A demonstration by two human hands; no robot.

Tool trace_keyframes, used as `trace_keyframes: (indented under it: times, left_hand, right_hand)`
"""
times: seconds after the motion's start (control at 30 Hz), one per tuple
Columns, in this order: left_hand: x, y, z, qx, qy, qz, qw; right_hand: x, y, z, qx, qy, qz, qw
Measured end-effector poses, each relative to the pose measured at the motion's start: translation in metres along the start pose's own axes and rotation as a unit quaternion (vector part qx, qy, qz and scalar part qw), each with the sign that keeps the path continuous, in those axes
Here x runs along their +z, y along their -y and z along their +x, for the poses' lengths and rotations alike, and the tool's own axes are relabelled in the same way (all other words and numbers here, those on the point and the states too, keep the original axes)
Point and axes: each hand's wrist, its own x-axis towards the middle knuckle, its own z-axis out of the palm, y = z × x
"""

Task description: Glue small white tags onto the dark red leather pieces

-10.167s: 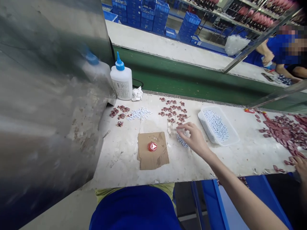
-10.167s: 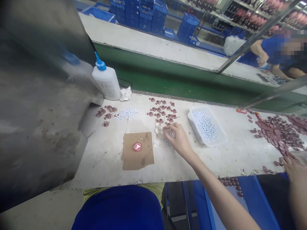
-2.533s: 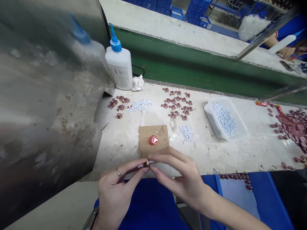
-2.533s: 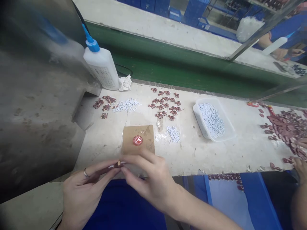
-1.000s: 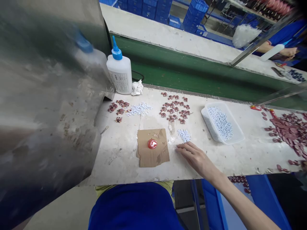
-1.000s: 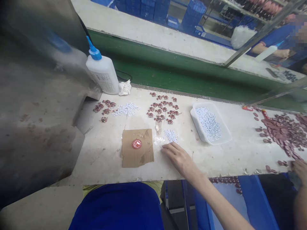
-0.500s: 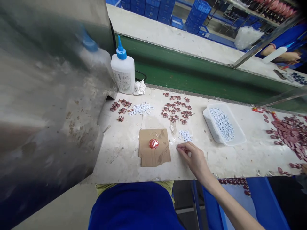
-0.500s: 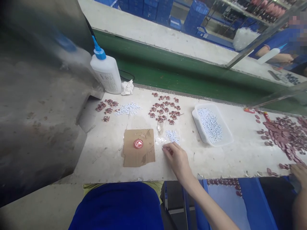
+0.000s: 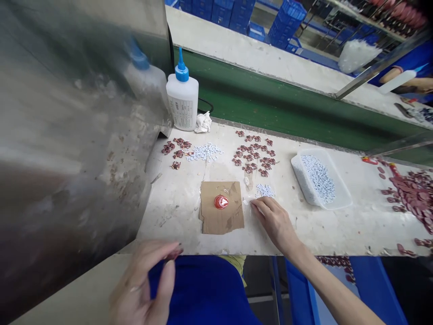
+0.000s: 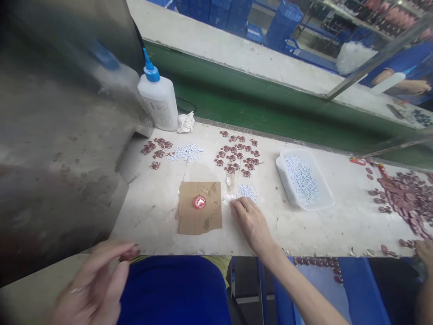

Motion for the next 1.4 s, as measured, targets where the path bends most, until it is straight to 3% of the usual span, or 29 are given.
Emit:
trace_keyframes:
  times: [0.07,0.13,0.3,0.5,0.77,1.2,1.3,1.4]
  left_hand:
    - [0.019,0.001,0.012,0.022,0.039,-0.031,0.999]
    - [0.035,0.000,0.020,0.014,0.035,-0.066,0.997]
    - [0.052,-0.001,0.024,-0.004,0.012,-0.061,0.998]
    - [0.056,0.005,0.024,-0.026,-0.005,-0.047,0.999]
    - [0.056,0.003,0.038,0.038,0.002,-0.019,0.999]
    - [0.060,0.002,0.040,0.032,0.002,-0.042,0.999]
    - [0.061,0.000,0.042,0.032,-0.004,-0.042,0.999]
    - [0.060,-0.004,0.042,0.037,-0.006,-0.053,0.998]
  right_hand:
    - [0.004,0.002,0.000,0.021,-0.026,0.011,0.999]
    - [0.005,0.006,0.002,0.047,-0.050,0.052,0.996]
    - [-0.002,0.027,0.013,0.088,-0.059,0.209,0.972]
    - [-0.009,0.048,0.035,0.094,-0.039,0.295,0.950]
    - [-0.004,0.054,0.045,0.054,-0.029,0.270,0.961]
    - [-0.005,0.057,0.045,0.038,-0.034,0.279,0.959]
    - [-0.007,0.059,0.045,0.053,-0.049,0.308,0.949]
    - [-0.015,0.069,0.042,0.094,-0.061,0.380,0.918]
